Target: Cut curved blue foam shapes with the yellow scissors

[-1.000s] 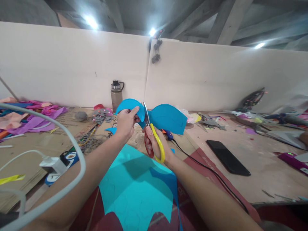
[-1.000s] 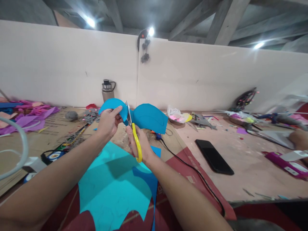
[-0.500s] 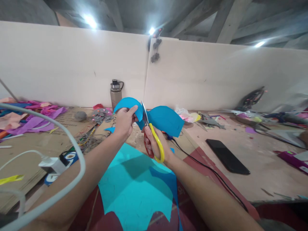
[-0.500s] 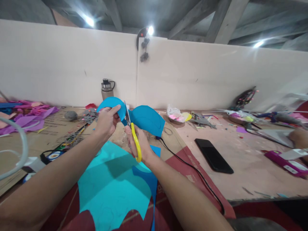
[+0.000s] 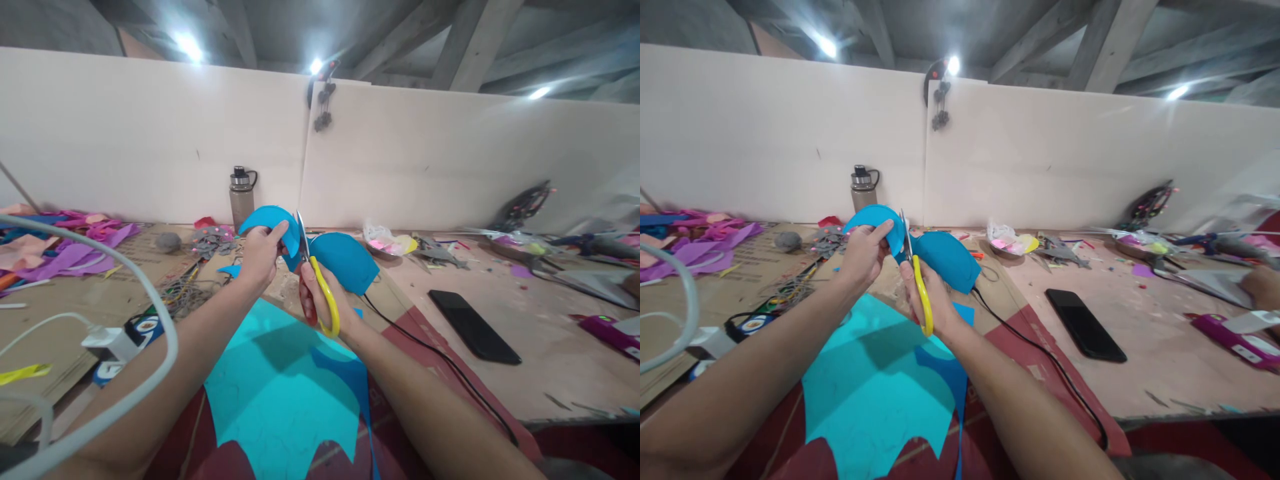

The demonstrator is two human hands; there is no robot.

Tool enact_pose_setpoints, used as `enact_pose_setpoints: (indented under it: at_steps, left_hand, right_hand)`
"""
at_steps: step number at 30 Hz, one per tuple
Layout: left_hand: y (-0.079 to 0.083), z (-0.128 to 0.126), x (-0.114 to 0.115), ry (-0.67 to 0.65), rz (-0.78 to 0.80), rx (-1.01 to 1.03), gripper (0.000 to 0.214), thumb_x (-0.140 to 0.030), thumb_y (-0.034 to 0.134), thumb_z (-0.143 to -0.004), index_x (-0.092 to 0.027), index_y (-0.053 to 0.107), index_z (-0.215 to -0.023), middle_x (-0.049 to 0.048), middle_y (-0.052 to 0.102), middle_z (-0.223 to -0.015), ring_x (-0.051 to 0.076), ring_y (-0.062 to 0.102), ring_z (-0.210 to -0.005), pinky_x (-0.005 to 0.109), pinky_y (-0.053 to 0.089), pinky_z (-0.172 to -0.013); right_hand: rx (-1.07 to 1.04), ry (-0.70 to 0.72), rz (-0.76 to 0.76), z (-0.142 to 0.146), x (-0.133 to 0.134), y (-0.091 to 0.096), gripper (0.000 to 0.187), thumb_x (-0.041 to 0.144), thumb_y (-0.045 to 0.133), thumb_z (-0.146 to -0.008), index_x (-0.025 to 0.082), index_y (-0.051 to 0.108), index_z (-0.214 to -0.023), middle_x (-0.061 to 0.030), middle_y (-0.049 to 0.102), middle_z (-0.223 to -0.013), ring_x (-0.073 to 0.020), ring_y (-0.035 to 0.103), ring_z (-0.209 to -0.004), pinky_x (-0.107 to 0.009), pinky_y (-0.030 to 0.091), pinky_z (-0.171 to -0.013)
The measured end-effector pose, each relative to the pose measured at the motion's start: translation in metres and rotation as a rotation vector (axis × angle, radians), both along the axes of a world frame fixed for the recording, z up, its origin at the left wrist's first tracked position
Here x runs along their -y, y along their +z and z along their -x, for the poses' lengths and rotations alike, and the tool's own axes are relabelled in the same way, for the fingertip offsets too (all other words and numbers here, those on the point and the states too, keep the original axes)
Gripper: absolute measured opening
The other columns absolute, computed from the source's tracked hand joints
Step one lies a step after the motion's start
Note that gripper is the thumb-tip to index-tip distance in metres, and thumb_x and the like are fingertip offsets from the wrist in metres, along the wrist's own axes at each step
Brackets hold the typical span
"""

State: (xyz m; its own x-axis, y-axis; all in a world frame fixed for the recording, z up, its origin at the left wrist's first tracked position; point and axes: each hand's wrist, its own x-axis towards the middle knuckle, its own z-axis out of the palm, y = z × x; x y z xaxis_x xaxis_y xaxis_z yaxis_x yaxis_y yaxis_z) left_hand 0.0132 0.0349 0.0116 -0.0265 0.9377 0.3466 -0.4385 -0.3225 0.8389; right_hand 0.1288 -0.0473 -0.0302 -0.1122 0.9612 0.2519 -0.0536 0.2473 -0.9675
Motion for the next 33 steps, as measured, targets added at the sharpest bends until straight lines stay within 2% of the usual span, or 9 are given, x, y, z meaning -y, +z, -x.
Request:
enact_pose_setpoints:
  at_steps: [6,12,18,33]
  left_hand:
    - [0.0007,0.0,0.001,-0.004,-0.018,-0.009,0.035,-0.031,0.074,-0.076,-0.018,0.051,-0.053,-0.0028,0.05,-0.049,0.008,0.043,-0.043,0.024,0.036,-0.045]
    - [0.0013,0.0008,-0.0007,-0.019,-0.027,0.011,0.034,-0.03,0.076,-0.075,-0.018,0.051,-0.055,-0.0032,0.05,-0.05,0.008,0.042,-0.043,0.023,0.033,-0.044]
    - [0.003,0.0019,-0.001,0.01,0.029,0.035,0.034,-0.025,0.076,-0.075,-0.018,0.049,-0.054,-0.0045,0.047,-0.05,0.007,0.041,-0.042,0.022,0.033,-0.044]
    - [0.0085,0.0045,0.0023,0.04,0.027,0.026,0.036,-0.026,0.075,-0.075,-0.019,0.046,-0.055,-0.0046,0.047,-0.051,0.006,0.04,-0.044,0.021,0.031,-0.043]
  right_hand:
    - [-0.038,0.005,0.02,0.0003,0.0016,0.0028,0.053,0.076,0.051,-0.085,0.024,0.042,-0.083,0.0114,0.039,-0.052,-0.0062,0.036,-0.032,-0.018,0.031,-0.029]
    - [-0.053,0.002,0.063,0.001,0.0037,0.0064,0.049,0.069,0.06,-0.083,0.023,0.043,-0.082,0.0108,0.039,-0.054,-0.0047,0.034,-0.033,-0.017,0.03,-0.029]
    - [-0.105,0.018,0.087,0.0023,0.005,0.0069,0.047,0.068,0.059,-0.084,0.023,0.042,-0.083,0.0118,0.037,-0.054,-0.0042,0.032,-0.032,-0.016,0.03,-0.029]
    - [-0.03,0.038,0.059,-0.0012,0.0042,0.0019,0.051,0.073,0.053,-0.085,0.023,0.044,-0.085,0.0101,0.04,-0.055,-0.0058,0.036,-0.033,-0.017,0.033,-0.027]
